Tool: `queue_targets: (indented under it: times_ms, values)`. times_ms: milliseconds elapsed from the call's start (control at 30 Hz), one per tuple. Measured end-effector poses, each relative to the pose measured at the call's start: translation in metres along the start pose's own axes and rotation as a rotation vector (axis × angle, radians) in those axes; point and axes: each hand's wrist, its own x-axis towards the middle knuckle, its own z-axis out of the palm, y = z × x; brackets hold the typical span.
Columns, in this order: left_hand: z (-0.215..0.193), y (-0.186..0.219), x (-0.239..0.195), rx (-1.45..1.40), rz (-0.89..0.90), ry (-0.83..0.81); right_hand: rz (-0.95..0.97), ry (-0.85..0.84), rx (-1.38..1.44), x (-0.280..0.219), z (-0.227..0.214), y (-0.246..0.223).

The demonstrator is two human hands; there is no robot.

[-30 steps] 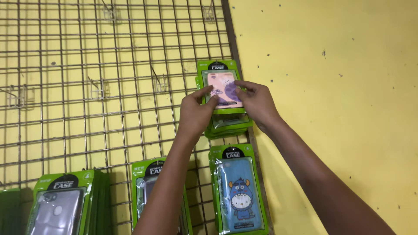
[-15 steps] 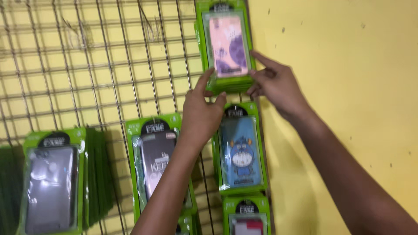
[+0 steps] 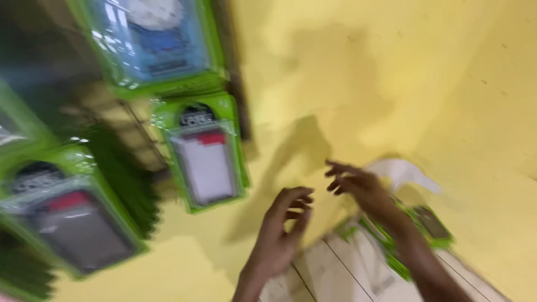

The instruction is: The person repeatedly picks up packaged phone cases from a white plastic chair, wipes each package with a cloth, and hangs them on a wall-mounted wire grid. The person handles the cases one at a time, using a cloth to wipe the plastic packaging before placing them on the display rack.

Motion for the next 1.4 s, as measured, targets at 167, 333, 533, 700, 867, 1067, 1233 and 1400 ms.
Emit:
queue_targets:
  times_ms: [167, 333, 533, 700, 867, 1067, 1233, 1400]
  values:
    - [0.113, -0.199, -0.025, -0.227, -0.341, 0.067, 0.304, 0.012, -0.002, -0.08, -0.074, 0.206]
    - [0.227, -0.302, -0.055, -0.213, -0.584, 0.057, 0.442, 0.02, -0.017, -0.173, -0.155, 0.315]
    - [0.33, -0.346, -0.03, -0.237, -0.693, 0.001, 0.71, -0.005, -0.198, -0.199, -0.246, 0.365]
    - [0.402, -0.394, 0.032, -0.214, -0.728, -0.071, 0.76, 0.015, -0.15, -0.182, -0.33, 0.415]
    - [0.467, -0.472, 0.085, -0.07, -0.802, -0.081, 0.861, 0.097, -0.13, -0.165, -0.387, 0.482]
    - [0.54, -0.588, 0.148, 0.273, -0.69, -0.098, 0.892, 0.055, -0.361, -0.132, -0.418, 0.548]
    - [0.555, -0.664, 0.183, 0.617, -0.683, -0.247, 0.648, -0.276, -0.574, -0.071, -0.406, 0.615]
    - [0.572, -0.702, 0.187, 0.862, -0.807, -0.271, 0.213, -0.752, -0.862, -0.035, -0.387, 0.686]
